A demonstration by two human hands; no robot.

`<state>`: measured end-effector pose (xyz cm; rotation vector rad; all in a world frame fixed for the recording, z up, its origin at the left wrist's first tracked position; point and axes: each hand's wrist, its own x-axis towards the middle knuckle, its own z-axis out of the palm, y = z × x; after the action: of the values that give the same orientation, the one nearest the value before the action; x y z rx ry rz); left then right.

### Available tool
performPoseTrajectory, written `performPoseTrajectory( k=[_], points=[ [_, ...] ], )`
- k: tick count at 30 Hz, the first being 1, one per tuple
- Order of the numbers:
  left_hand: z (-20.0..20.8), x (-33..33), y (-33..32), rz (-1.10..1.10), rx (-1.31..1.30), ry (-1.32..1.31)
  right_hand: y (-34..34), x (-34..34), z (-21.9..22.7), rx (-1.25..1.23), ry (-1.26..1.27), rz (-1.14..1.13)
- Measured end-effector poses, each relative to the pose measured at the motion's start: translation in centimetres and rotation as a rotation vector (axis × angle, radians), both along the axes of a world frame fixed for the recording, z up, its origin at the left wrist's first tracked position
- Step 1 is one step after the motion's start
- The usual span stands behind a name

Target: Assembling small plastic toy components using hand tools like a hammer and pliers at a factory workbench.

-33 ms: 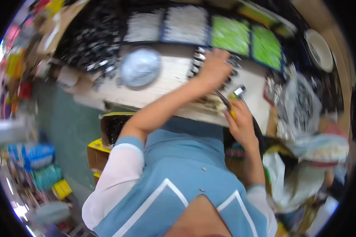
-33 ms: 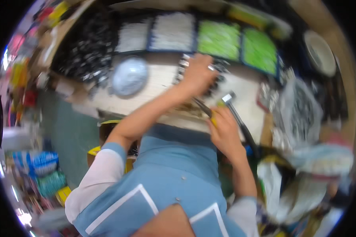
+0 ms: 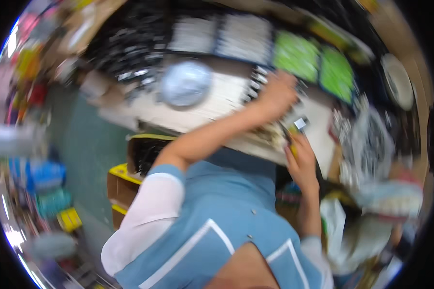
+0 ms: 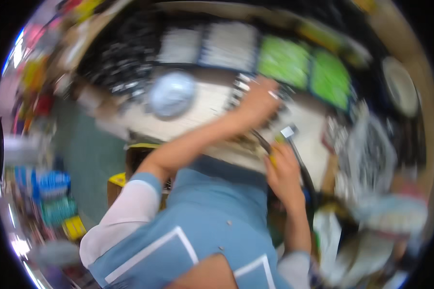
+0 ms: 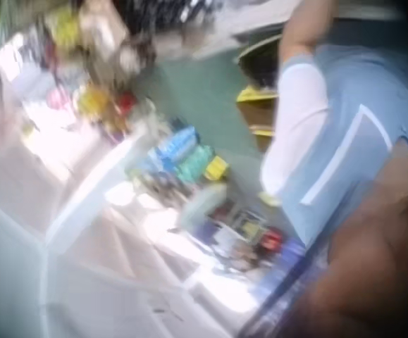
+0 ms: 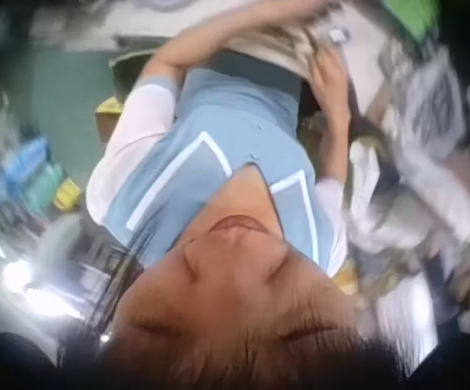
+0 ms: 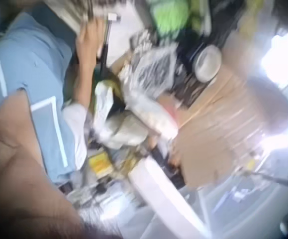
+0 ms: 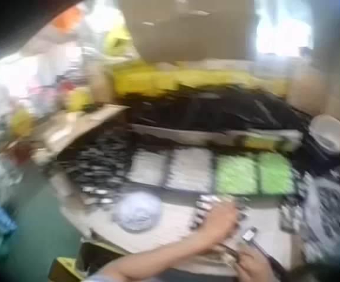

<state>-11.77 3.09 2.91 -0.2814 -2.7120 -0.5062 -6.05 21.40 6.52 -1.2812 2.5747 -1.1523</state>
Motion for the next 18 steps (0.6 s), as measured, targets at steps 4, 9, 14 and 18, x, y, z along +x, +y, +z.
performPoseTrajectory(
  k=[4,9,14,18],
  points=[
    [0.6,-0.9,1.6,-0.075,0.160,0.004,2.0,-0.3,-1.8,-0.004,-0.118,-0.061],
    [0.8,-1.8,-1.6,-0.028,0.723,0.326,-0.2,-2.0,-0.3,-0.083,-0.217,-0.032],
    [5.1,6.3,-8.4,-0.150,1.936,0.090,-3.6,-3.5,-0.5,-0.099,-0.224,0.113],
    [3.3,11.4,-8.5,0.070,1.743,0.057,-5.1,-1.9,0.1,-0.054,-0.220,0.188]
  ],
)
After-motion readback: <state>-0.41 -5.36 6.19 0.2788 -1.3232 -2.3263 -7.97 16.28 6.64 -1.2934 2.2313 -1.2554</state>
